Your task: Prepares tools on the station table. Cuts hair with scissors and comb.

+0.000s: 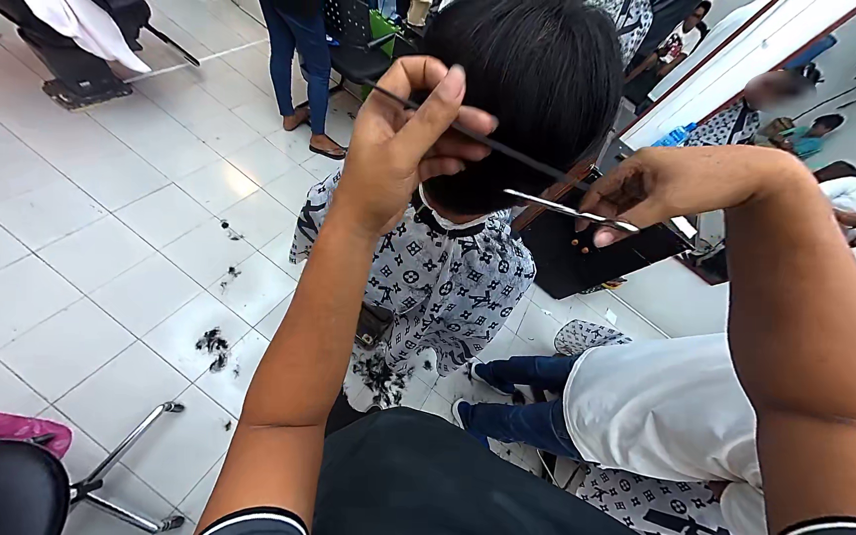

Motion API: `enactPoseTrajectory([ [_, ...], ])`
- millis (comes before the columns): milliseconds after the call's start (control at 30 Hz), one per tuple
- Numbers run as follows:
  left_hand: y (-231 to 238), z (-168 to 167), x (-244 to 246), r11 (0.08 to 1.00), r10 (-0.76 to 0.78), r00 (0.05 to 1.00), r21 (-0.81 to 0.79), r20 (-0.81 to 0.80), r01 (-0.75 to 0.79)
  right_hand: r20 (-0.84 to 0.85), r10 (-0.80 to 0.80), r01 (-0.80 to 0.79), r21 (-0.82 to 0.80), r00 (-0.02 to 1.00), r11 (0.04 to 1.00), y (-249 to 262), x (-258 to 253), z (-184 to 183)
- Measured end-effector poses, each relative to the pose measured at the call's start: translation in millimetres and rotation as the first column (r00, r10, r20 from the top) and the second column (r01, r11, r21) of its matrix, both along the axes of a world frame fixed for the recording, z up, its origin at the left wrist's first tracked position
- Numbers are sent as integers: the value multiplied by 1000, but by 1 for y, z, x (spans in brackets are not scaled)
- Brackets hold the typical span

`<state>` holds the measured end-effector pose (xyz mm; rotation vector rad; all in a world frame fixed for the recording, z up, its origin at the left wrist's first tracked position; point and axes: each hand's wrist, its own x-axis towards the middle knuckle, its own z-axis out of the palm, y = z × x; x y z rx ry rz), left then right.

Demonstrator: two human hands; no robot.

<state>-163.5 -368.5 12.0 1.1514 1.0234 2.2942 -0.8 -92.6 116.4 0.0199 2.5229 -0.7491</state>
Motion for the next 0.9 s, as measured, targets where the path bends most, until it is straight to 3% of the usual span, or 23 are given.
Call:
enactPoseTrajectory([
  [133, 14, 16, 11, 995, 86, 994, -54, -75, -90, -84, -13, 19, 69, 996, 997, -16, -1, -14],
  [233, 16, -9, 3, 964, 145, 963, -186, -229, -190, -48, -61, 64, 71, 997, 995, -20, 18, -22],
  [333, 18, -56, -12, 949, 149, 952, -230, -268, -213, -77, -84, 83, -23, 993, 996, -18, 41, -40],
  [467, 12, -95, -26, 983, 25, 998, -180, -57, -35, -145, -35, 12, -159, 989, 987, -21, 62, -75],
  [633, 20, -132, -46, 935, 101, 994, -339, -38, -108, -308, 0, -95, -294, 952, 951, -54, 54, -123],
  [767, -18, -160, -62, 975, 5, 994, -221, 112, 20, -519, -102, -158, -433, 849, 887, -105, 19, -167],
  [900, -77, -162, -102, 983, -77, 977, -148, 197, 107, -554, -239, -104, -515, 797, 851, -179, -57, -199],
])
